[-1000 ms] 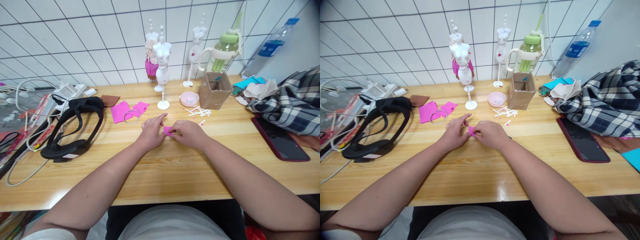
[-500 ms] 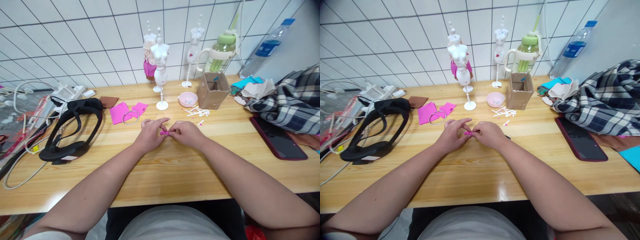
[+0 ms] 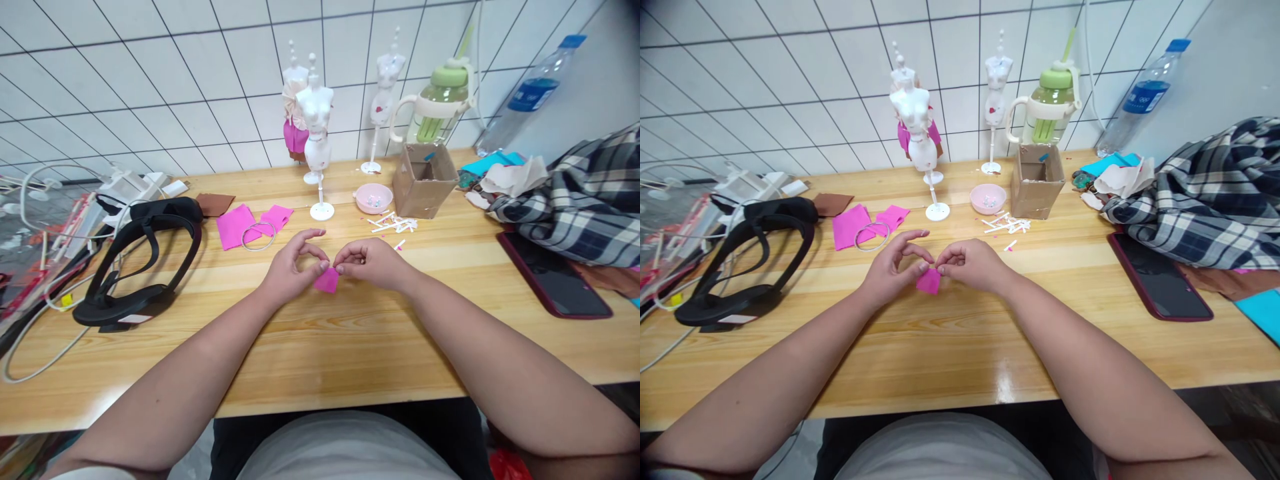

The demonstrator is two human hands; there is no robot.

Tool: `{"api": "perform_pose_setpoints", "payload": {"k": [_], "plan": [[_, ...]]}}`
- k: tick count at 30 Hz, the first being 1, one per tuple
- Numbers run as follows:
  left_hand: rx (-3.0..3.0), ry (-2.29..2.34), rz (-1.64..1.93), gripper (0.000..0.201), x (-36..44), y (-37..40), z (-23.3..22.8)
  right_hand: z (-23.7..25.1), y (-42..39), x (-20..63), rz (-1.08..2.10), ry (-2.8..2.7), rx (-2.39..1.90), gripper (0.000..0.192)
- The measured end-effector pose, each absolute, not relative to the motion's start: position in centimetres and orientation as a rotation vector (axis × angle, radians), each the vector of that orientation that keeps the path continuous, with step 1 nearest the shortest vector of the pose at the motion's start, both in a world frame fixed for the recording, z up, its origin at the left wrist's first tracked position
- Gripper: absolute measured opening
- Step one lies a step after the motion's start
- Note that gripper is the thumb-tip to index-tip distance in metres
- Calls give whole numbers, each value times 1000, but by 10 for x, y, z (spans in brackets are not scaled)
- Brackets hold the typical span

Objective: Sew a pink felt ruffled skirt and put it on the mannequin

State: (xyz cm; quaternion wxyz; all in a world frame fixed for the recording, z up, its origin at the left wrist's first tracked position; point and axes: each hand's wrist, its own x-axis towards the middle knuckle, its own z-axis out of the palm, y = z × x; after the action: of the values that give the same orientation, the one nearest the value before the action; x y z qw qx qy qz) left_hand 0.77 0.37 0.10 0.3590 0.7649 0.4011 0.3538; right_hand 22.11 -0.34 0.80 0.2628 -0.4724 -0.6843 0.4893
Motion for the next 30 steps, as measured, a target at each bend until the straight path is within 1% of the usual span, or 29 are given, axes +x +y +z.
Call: {"api": "perform_pose_setpoints", "payload": {"k": [2,3,4,6,10,13,18,22,24,27,28,30], "plan": [[1874,1064,986,52,3,7,1,8,-1,226,1626,-1739,-1237,22],[1836,1082,1001,53,2,9,0,8,0,227,1687,-1718,-1254,21],[1813,1093,991,54,1,10,0,7,0,228,1683,-1732,-1294,17],[1815,1097,905,56,1,10,-1,5,0,226,1560,-1822,-1372,11],[1979,1081,687,64,8,4,-2,1,-2,218,1221,-2013,-1388,12],[2063,1121,653,64,12,1,-2,-1,-3,215,1035,-2055,-1370,11],[2065,1140,685,59,13,1,-1,-3,-5,214,928,-2038,-1345,11],[2087,1158,702,53,13,0,1,4,-6,216,878,-2092,-1364,12],[2095,1182,702,52,13,0,1,12,-4,223,758,-2145,-1464,15],[2074,1220,722,54,11,0,1,22,1,241,424,-2163,-1805,28],[2064,1225,731,55,10,0,1,23,2,247,370,-2185,-1899,32],[2052,1223,744,55,9,0,1,24,4,255,367,-2267,-1993,42]]}}
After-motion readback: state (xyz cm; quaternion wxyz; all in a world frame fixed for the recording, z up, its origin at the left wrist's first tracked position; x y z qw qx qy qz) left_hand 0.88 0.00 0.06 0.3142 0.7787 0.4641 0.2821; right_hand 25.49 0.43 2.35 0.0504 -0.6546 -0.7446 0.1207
